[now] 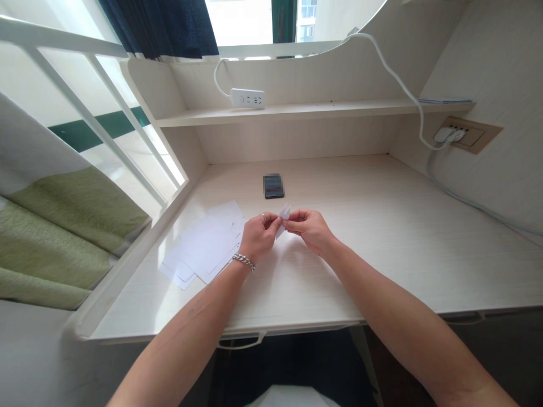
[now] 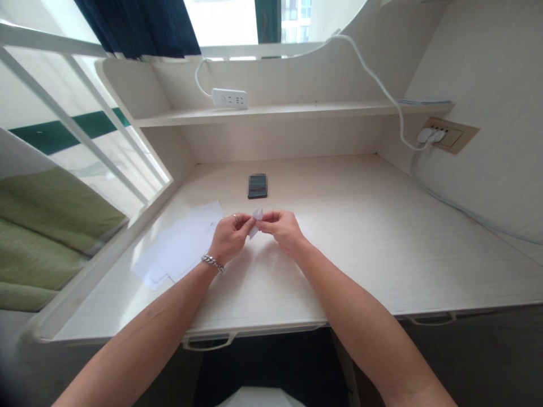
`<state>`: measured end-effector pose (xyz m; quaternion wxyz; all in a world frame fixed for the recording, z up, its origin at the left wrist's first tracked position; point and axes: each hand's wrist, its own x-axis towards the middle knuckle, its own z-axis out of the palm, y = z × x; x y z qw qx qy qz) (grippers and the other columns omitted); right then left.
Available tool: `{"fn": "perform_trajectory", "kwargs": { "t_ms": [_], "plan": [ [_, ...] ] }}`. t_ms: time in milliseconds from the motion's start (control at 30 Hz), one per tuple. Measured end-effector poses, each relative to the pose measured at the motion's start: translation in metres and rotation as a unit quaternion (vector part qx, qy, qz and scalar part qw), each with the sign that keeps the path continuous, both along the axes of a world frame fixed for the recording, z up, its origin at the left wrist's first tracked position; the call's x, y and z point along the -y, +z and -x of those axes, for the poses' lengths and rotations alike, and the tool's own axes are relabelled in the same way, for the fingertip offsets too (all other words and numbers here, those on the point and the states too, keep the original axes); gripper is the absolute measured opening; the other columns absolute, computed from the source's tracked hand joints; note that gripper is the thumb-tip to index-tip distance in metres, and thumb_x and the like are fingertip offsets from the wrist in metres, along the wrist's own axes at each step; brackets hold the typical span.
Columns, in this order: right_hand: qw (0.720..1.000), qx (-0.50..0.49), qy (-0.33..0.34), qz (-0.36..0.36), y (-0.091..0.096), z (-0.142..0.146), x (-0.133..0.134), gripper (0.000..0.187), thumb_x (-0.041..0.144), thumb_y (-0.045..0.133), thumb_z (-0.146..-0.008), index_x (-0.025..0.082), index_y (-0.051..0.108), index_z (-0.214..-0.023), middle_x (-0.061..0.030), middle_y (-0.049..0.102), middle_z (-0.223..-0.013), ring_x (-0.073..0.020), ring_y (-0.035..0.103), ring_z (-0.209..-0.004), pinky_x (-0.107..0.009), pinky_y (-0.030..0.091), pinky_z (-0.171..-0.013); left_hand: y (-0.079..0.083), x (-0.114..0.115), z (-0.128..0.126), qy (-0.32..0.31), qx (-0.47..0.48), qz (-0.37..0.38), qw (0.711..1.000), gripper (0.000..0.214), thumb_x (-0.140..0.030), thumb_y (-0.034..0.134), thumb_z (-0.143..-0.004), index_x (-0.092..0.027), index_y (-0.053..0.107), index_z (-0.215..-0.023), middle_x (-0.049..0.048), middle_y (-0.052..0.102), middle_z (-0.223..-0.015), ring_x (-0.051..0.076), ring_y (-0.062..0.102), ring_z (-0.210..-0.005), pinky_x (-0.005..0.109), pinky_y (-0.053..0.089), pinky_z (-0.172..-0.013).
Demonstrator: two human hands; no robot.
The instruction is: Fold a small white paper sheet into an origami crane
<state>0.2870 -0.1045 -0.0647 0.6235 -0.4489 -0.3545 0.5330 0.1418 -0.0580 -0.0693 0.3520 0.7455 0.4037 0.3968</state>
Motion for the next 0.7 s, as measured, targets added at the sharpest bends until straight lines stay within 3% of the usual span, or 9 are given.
{"fn": "perform_trajectory", "kwargs": {
  "t_ms": [200, 533, 700],
  "plan": [
    [0.998, 0.058, -0.027, 0.014, 0.0047, 0.0007, 0.0012, 0.033, 0.040, 0.084, -0.055, 0.016, 0.070, -0.071, -0.0024, 0.067, -0.071, -0.0138, 0.061, -0.070, -0.029, 0.047, -0.067, -0.0024, -0.0005, -0.0008, 0.015, -0.030, -0.016, 0.999, 0.026, -0.041, 0.059, -0.082, -0.017, 0.067, -0.079, 0.0034, 0.070, -0.071, 0.015, 0.062, -0.063, 0.024, 0.045, -0.059],
    [0.998, 0.003, -0.053, -0.029, 0.0026, 0.0021, -0.0023, 0.031, 0.037, 0.087, -0.050, 0.016, 0.067, -0.061, 0.0005, 0.063, -0.061, -0.0105, 0.056, -0.060, -0.030, 0.049, -0.071, -0.0032, 0.0007, -0.0030, 0.004, -0.012, 0.009, 1.000, 0.026, -0.042, 0.060, -0.081, -0.017, 0.066, -0.079, 0.0032, 0.069, -0.072, 0.014, 0.060, -0.064, 0.025, 0.044, -0.059],
    [0.997, 0.021, -0.064, -0.027, -0.0002, 0.0004, -0.0032, 0.030, 0.038, 0.084, -0.055, 0.015, 0.069, -0.068, -0.0012, 0.066, -0.067, -0.0125, 0.059, -0.065, -0.029, 0.050, -0.068, -0.0038, 0.0002, -0.0024, 0.004, -0.012, 0.015, 1.000, 0.025, -0.041, 0.060, -0.081, -0.017, 0.066, -0.079, 0.0032, 0.068, -0.071, 0.014, 0.060, -0.064, 0.025, 0.043, -0.059]
  ]
}}
